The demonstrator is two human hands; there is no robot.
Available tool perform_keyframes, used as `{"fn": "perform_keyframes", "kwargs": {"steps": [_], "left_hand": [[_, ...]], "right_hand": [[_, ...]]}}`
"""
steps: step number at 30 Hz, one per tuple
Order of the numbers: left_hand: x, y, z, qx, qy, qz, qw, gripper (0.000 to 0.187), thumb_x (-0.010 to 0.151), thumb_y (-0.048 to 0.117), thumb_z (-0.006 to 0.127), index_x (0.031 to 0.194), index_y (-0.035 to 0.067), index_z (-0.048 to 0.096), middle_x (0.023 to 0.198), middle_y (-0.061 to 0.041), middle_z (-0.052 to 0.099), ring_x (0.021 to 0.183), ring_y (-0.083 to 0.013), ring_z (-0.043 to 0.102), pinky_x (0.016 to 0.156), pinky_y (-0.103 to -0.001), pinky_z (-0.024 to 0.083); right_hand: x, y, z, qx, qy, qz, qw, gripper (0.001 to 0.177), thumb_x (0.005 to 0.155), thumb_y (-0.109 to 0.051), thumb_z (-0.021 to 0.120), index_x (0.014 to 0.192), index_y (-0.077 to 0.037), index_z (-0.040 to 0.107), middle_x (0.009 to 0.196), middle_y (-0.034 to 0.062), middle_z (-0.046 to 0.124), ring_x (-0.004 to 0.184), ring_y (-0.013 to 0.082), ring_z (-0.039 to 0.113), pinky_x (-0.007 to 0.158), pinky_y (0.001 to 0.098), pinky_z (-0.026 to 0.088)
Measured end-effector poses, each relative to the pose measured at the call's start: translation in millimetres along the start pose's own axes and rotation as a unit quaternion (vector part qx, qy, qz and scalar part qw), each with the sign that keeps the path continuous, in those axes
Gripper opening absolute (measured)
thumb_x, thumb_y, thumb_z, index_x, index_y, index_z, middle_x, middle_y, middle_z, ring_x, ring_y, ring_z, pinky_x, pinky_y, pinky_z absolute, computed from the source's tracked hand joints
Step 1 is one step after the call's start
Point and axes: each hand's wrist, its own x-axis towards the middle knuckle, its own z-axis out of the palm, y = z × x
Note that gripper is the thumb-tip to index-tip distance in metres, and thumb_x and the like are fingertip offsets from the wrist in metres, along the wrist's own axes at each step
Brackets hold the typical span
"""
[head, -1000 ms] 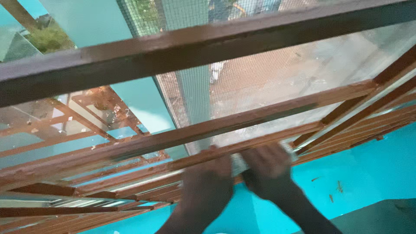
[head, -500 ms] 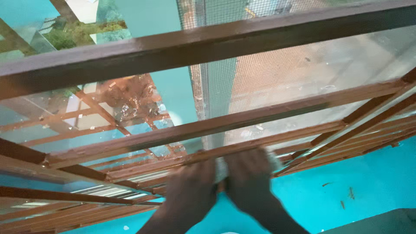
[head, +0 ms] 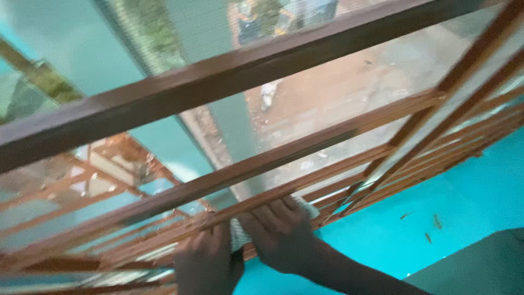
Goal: The person wipes the horizontal metal bars of a window grill and the adjacent teal wall with a white cloth.
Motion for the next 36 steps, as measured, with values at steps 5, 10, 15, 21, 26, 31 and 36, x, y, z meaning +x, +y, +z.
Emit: {"fn": "perform_keyframes", "kwargs": {"steps": [5,10,15,21,26,31,36], "left_hand": [[42,73,19,-0.121,-0.035,0.044,0.991,0.022,0.076,0.014,0.070,0.093,0.003,0.061,0.087,-0.020,0.067,0.075,-0.0387,0.071,0.065,-0.051,0.057],[58,97,17,-0.147,-0.079,0.105,0.980,0.029,0.077,0.007,0.067,0.103,-0.002,0.061,0.085,-0.020,0.066,0.075,-0.0373,0.070,0.062,-0.051,0.056],[33,65,1,-0.193,0.133,0.233,0.944,0.043,0.079,-0.001,0.065,0.122,-0.007,0.065,0.116,-0.021,0.071,0.104,-0.0371,0.072,0.086,-0.048,0.057],[-44,10,14,-0.258,0.128,0.250,0.924,0.063,0.063,0.004,0.070,0.125,-0.003,0.066,0.128,-0.020,0.067,0.130,-0.0392,0.065,0.113,-0.055,0.050],[-76,-31,41,-0.165,0.131,0.140,0.968,0.068,0.059,-0.002,0.066,0.127,-0.002,0.066,0.128,-0.023,0.068,0.124,-0.0400,0.065,0.110,-0.054,0.048],[-71,-39,38,-0.105,0.068,0.100,0.987,0.072,0.055,0.002,0.067,0.126,-0.009,0.058,0.116,-0.027,0.067,0.111,-0.0465,0.065,0.100,-0.059,0.045],[-58,-27,57,-0.056,0.016,0.017,0.998,0.057,0.061,0.005,0.074,0.116,-0.005,0.062,0.096,-0.023,0.067,0.091,-0.0416,0.067,0.078,-0.054,0.050]], "right_hand": [[-48,78,-30,-0.072,0.010,0.031,0.997,0.039,0.066,-0.015,0.070,0.104,-0.008,0.071,0.087,0.0101,0.064,0.081,0.0319,0.062,0.075,0.0542,0.046],[-46,80,-52,-0.082,0.035,0.057,0.994,0.043,0.064,-0.009,0.071,0.106,-0.001,0.066,0.094,0.0166,0.061,0.087,0.0396,0.059,0.081,0.0541,0.047],[-35,39,-48,0.023,0.107,0.145,0.983,0.026,0.075,-0.003,0.065,0.101,-0.003,0.069,0.106,0.0145,0.070,0.106,0.0363,0.067,0.094,0.0468,0.054],[-61,-25,-9,0.167,0.120,0.120,0.971,0.019,0.080,-0.010,0.073,0.099,-0.006,0.071,0.101,0.0100,0.069,0.104,0.0318,0.070,0.093,0.0437,0.057],[-61,-35,44,0.136,0.040,0.070,0.987,0.040,0.075,-0.008,0.066,0.115,-0.002,0.069,0.116,0.0143,0.066,0.114,0.0369,0.061,0.101,0.0511,0.050],[-49,-43,73,0.058,-0.015,0.067,0.996,0.050,0.073,-0.008,0.066,0.122,-0.001,0.065,0.119,0.0153,0.063,0.118,0.0374,0.058,0.107,0.0562,0.042],[-56,-34,76,0.037,-0.084,0.058,0.994,0.041,0.086,-0.013,0.069,0.124,0.002,0.064,0.114,0.0173,0.062,0.113,0.0362,0.058,0.100,0.0538,0.043]]}}
